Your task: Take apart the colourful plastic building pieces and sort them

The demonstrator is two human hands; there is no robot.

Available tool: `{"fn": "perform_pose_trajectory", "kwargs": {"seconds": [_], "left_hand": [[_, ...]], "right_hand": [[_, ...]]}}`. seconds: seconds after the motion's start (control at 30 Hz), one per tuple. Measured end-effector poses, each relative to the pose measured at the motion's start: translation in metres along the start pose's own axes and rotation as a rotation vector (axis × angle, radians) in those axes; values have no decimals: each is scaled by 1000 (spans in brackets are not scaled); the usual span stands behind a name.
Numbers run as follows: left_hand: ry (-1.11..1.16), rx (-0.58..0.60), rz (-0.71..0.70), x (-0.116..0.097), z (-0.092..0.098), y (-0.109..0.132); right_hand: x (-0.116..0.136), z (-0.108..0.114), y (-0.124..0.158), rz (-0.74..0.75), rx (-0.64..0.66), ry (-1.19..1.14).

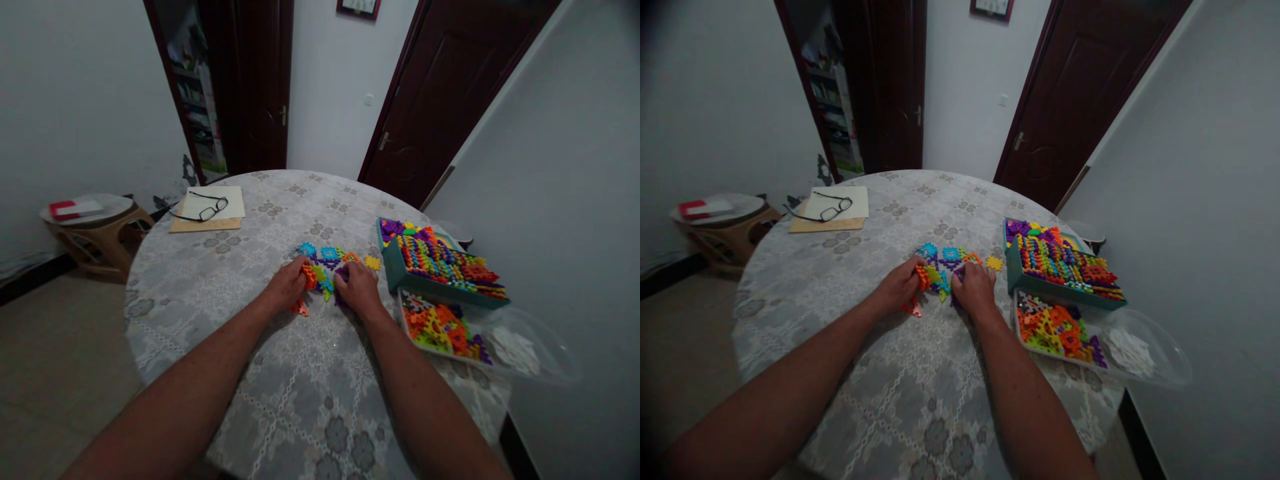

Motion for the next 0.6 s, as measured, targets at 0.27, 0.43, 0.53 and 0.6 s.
{"fn": "perform_pose_trajectory", "kwargs": {"seconds": [0.27, 0.43, 0.53, 0.6], "left_hand": [[51, -7, -1, -3, 2, 1], [29, -13, -12, -11, 6, 2], [51, -3, -29, -14, 7, 2], [53, 0, -39, -15, 6, 2]], "right_hand": [[-5, 14, -6, 10, -123, -4], [-13, 21, -5, -73, -225, -258], [-20, 18, -5, -180, -230, -457], [-23, 17, -6, -225, -234, -562]]}}
Point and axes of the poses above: each hand's wrist, its own y-axis away from the middle knuckle, its own z-axis out of the back of the hand, x = y × z, the point moved 9 cm from there along -y, towards the middle knuckle, and after that the axes turned 5 degrees about -x, right-handed, at the moved point
